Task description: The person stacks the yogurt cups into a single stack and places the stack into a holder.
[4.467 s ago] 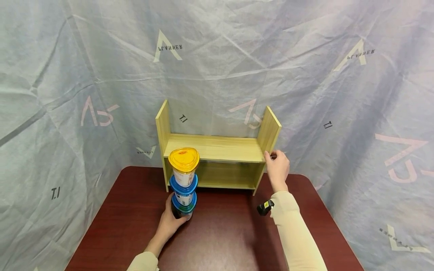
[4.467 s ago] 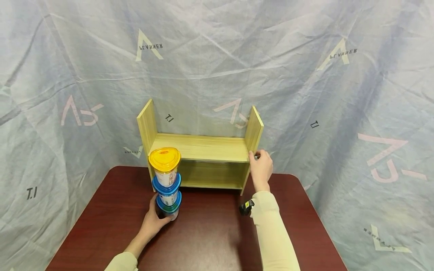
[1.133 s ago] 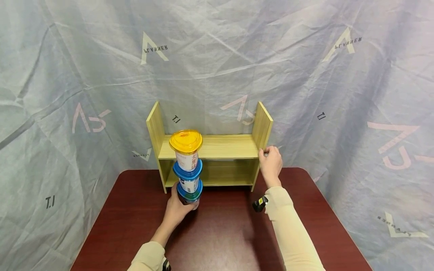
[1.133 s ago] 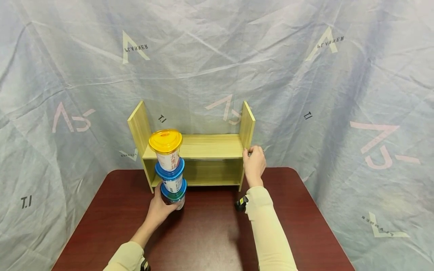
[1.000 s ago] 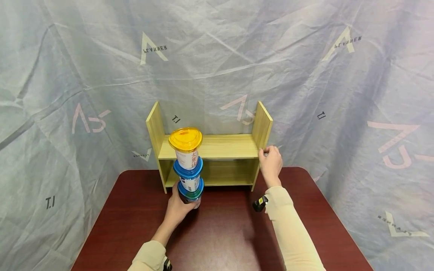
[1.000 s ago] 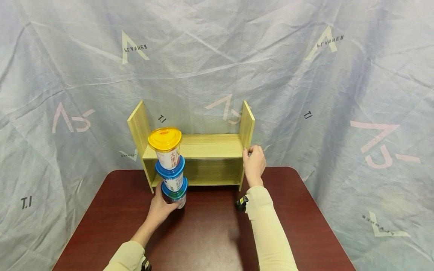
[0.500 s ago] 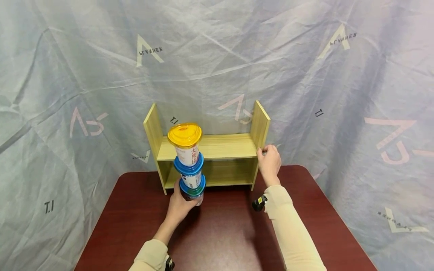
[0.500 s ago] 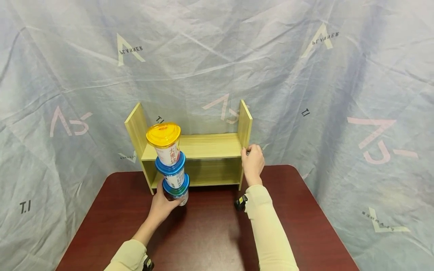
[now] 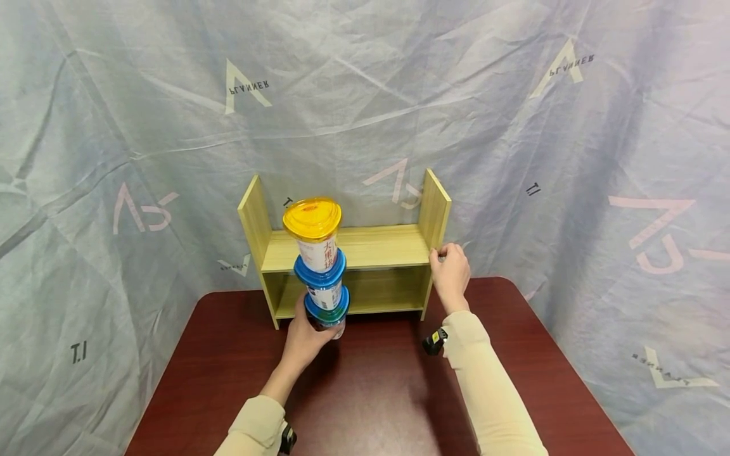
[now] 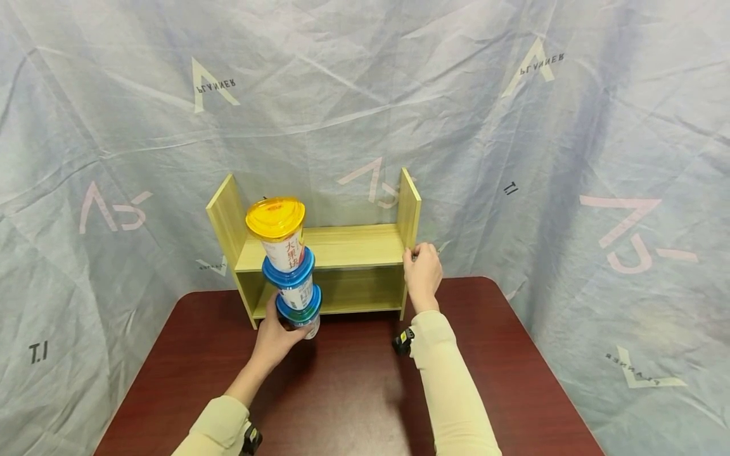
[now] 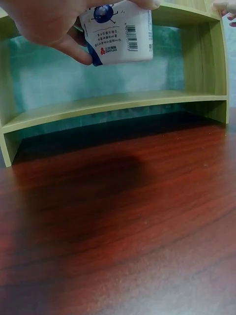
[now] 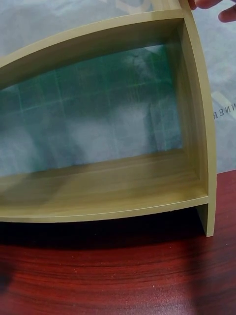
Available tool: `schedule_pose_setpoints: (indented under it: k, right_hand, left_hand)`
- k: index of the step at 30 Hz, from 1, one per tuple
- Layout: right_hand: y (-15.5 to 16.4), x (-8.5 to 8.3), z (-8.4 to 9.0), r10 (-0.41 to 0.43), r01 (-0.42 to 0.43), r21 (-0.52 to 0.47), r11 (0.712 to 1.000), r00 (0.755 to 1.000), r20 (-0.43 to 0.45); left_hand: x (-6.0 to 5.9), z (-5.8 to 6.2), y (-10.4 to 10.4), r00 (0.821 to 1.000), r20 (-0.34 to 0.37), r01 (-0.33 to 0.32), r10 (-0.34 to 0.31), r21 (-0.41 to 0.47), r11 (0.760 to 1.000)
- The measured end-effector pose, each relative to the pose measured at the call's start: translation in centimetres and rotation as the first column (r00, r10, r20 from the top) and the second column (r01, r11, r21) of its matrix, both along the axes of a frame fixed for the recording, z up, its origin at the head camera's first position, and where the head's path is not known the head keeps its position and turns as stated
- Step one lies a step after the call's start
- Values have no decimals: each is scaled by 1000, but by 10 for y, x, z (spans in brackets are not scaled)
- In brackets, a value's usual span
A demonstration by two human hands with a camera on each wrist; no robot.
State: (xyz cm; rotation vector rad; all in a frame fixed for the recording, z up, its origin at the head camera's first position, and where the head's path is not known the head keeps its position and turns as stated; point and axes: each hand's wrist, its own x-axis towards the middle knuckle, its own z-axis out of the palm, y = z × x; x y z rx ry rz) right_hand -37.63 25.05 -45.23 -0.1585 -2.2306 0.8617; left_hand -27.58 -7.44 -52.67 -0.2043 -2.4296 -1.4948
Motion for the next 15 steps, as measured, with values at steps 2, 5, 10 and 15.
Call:
schedule_pose_setpoints:
  k: [2,5,10,15]
  right_hand:
    - [0,0,-1,1,-1,2,1000,1000,-3]
    - [1,0,-2,1,-1,4,1000,1000,-3]
    - [2,0,-2,3,-3,3,1000,1000,9]
    - [1,1,0,6,-6,7,1000,1000,18]
  left_hand:
    - [0,3,1,1000,2,8,-8,15,1000]
    - [-2,8,3,1000,-2,17,-17,22,1000]
    - [-7,17,7,999,-11,43,-43,32,999]
    - [-14,26,10,998,-22,59,-58,22,998]
